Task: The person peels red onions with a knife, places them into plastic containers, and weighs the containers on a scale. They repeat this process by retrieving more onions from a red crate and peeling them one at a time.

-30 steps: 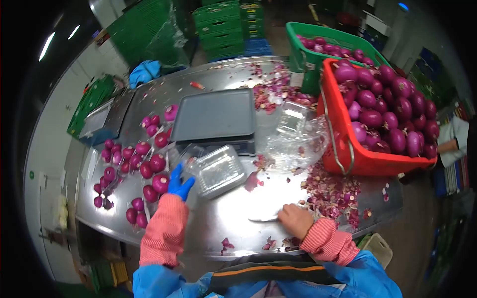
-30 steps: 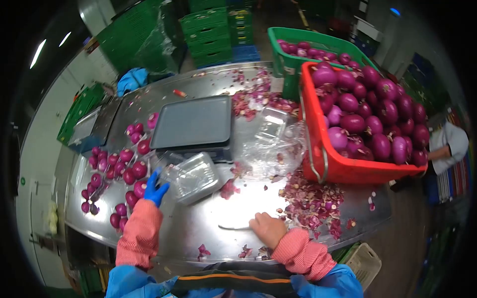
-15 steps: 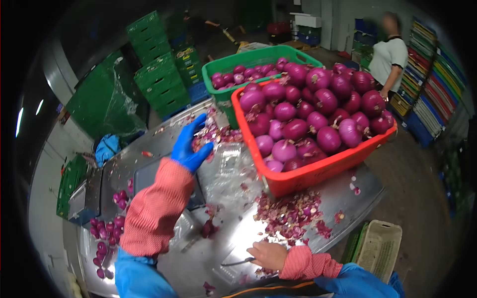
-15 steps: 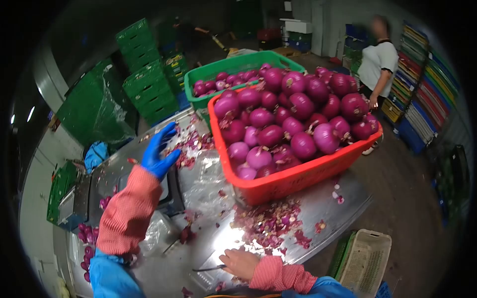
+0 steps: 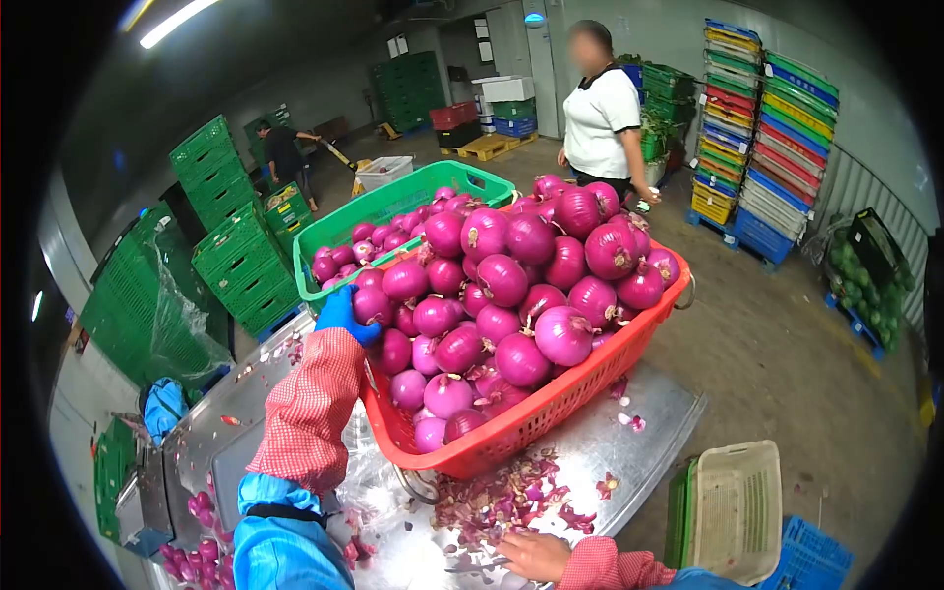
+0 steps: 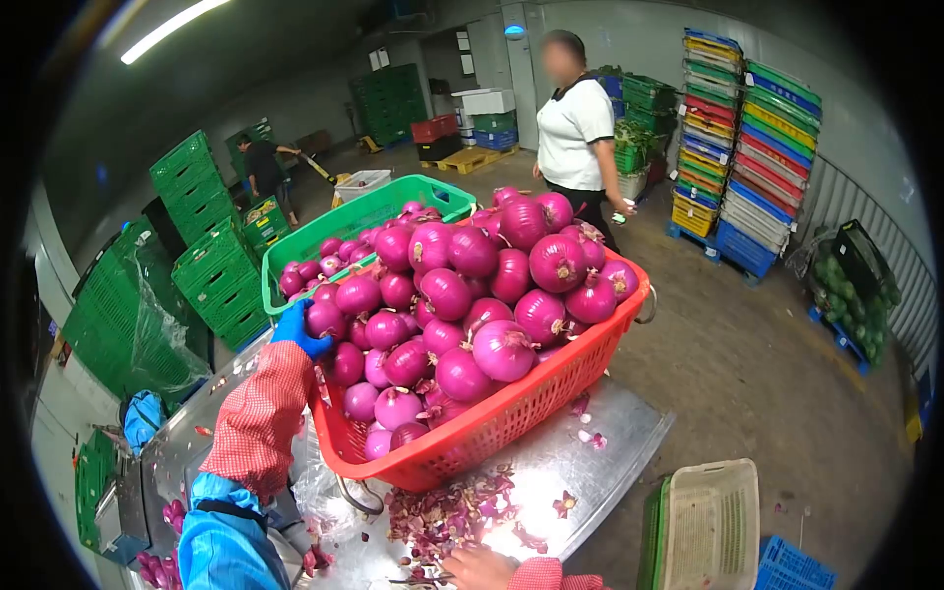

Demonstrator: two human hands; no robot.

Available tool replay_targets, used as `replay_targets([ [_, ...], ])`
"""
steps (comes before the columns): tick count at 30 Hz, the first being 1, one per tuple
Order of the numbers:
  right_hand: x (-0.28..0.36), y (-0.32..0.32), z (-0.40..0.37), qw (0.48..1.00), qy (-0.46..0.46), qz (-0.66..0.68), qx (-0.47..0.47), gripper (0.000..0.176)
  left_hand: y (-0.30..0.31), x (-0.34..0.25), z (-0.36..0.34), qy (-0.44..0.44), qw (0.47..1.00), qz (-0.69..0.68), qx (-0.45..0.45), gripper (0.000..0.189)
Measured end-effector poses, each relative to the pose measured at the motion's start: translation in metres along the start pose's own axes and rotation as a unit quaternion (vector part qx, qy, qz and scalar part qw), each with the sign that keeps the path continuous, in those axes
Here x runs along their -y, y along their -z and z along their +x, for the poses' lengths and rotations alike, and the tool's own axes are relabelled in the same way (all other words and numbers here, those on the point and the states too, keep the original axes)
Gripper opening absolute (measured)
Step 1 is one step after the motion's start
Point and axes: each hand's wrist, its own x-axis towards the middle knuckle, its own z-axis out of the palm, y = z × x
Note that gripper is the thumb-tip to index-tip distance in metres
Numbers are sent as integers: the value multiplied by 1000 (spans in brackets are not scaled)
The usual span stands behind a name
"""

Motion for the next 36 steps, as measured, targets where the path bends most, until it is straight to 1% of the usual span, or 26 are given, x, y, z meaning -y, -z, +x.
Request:
replay_targets([
  [3, 9, 20, -8, 999, -8, 22, 22, 57, 0, -3, -7, -7, 999, -25, -32, 87],
  [4, 10, 23, -5, 999, 27, -5, -44, 47, 1, -5, -12, -7, 998, -39, -44, 86],
  [6, 14, 22, 1, 979, 94, -51, -172, 28, 5, -2, -19, -11, 994, -87, -68, 84],
  [8, 12, 22, 0, 976, 90, -31, -194, 21, 6, 3, -27, -16, 982, -161, -99, 82],
  [9, 15, 27, 1, 978, 78, -15, -194, 19, 8, 0, -34, -15, 952, -290, -94, 83],
  [10, 18, 35, 3, 978, 68, 2, -197, 18, 13, 0, -44, -1, 941, -329, -79, 82],
  [11, 28, 50, 3, 967, 107, 16, -233, 15, 27, -10, -64, 13, 928, -367, -63, 82],
  [12, 12, 40, 8, 975, 83, 27, -205, 28, 37, -16, -85, 30, 914, -402, -48, 82],
  [13, 29, 53, 5, 960, 39, 105, -255, 30, 40, -15, -105, -9, 891, -454, -24, 81],
  [14, 45, 73, 6, 936, -6, 181, -301, 32, 46, -25, -133, -10, 864, -503, -1, 81],
  [15, 50, 82, 10, 910, -6, 298, -287, 33, 50, -34, -160, -26, 851, -524, 23, 85],
  [16, 55, 89, 13, 871, -7, 411, -269, 34, 57, -51, -190, 5, 814, -576, 72, 86],
  [17, 54, 97, 14, 879, 51, 399, -255, 47, 56, -63, -216, -30, 810, -581, 76, 87],
  [19, 66, 110, 14, 811, 79, 555, -165, 58, 52, -78, -266, -19, 793, -594, 133, 90],
  [20, 73, 113, 13, 765, 90, 627, -118, 64, 53, -87, -287, 25, 772, -610, 177, 92],
  [21, 84, 112, 13, 751, 76, 647, -112, 75, 45, -87, -307, -23, 794, -588, 150, 93],
  [22, 87, 109, 13, 751, 77, 648, -100, 75, 44, -93, -323, 2, 799, -581, 158, 93],
  [24, 93, 102, 12, 750, 78, 652, -77, 74, 33, -99, -353, 22, 801, -582, 138, 93],
  [25, 97, 98, 10, 739, 44, 667, -83, 70, 32, -104, -365, 42, 796, -590, 130, 92],
  [26, 98, 95, 9, 772, 34, 628, -92, 67, 29, -106, -375, 63, 794, -591, 129, 96],
  [28, 97, 86, 8, 831, 13, 545, -105, 62, 16, -114, -398, 87, 757, -643, 79, 102],
  [29, 87, 67, 15, 881, 68, 425, -196, 55, 6, -109, -408, 118, 702, -694, 105, 101],
  [32, 104, 75, 3, 931, 17, 320, -175, 53, 13, -124, -422, 273, 549, -783, 100, 93],
  [33, 114, 81, 1, 926, 29, 339, -166, 54, 6, -121, -426, 281, 532, -794, 87, 87],
  [34, 108, 70, 5, 914, 55, 355, -187, 50, 0, -118, -429, 280, 535, -794, 66, 89],
  [36, 97, 67, 12, 915, 70, 354, -179, 42, -5, -112, -429, 265, 549, -792, 42, 94],
])
